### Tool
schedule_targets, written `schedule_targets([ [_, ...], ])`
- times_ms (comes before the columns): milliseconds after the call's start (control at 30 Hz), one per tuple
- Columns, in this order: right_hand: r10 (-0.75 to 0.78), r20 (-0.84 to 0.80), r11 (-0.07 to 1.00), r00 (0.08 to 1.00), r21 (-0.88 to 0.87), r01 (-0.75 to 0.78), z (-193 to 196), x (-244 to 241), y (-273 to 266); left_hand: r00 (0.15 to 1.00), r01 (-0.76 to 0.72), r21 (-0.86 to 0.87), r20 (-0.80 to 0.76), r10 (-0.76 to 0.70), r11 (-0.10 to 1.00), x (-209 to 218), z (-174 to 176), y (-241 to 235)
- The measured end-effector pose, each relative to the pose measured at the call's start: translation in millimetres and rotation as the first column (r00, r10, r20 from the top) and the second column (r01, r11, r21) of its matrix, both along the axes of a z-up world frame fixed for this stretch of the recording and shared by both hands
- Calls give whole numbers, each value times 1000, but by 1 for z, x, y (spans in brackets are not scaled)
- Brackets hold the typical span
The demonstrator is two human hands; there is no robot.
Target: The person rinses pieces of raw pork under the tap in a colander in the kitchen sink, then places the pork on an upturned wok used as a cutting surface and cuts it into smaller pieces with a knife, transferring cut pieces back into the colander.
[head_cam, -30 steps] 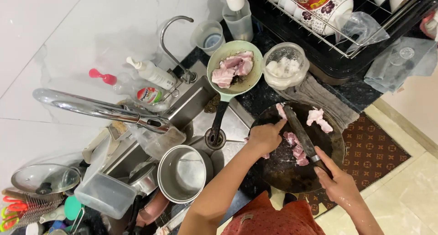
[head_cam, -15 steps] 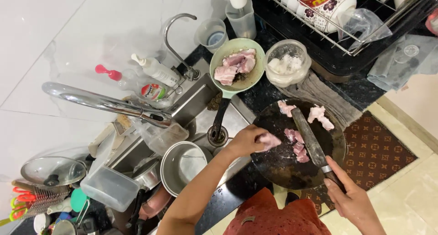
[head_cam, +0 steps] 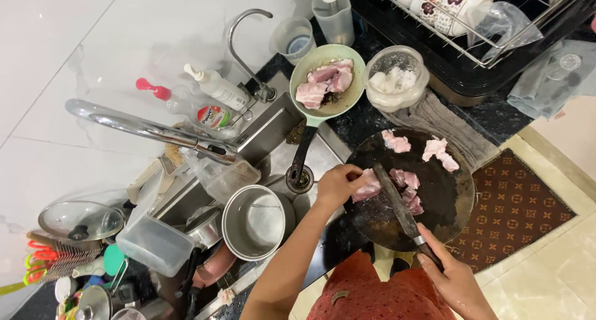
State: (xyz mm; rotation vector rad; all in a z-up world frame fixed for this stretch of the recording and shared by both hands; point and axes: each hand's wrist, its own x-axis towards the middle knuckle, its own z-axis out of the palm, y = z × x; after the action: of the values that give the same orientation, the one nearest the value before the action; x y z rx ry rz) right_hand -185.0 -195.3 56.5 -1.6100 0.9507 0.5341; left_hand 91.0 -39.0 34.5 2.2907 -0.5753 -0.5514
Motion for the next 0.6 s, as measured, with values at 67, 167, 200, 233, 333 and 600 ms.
schedule_targets([
  [67,19,77,999,997,-32,-17,-2,0,1,990,59,19,125,-60,998,0,2,-10],
  [167,2,14,999,1000,-40,-1,1,-1,5,977,121,268,139,-163,956,2,-17,-16],
  [200,5,26,999,1000,-48,-4,-4,-1,5,976,116,262,151,-159,958,4,-21,-15],
  [233,-2,50,998,999,-68,6,-10,-2,5,975,124,318,134,-175,940,5,-24,-14],
  [333,-36,134,996,990,-73,46,-18,-5,10,990,103,206,72,-120,973,0,-35,0],
  [600,-119,241,993,963,28,116,-55,-16,11,984,-168,-155,-92,155,973,-57,10,7],
])
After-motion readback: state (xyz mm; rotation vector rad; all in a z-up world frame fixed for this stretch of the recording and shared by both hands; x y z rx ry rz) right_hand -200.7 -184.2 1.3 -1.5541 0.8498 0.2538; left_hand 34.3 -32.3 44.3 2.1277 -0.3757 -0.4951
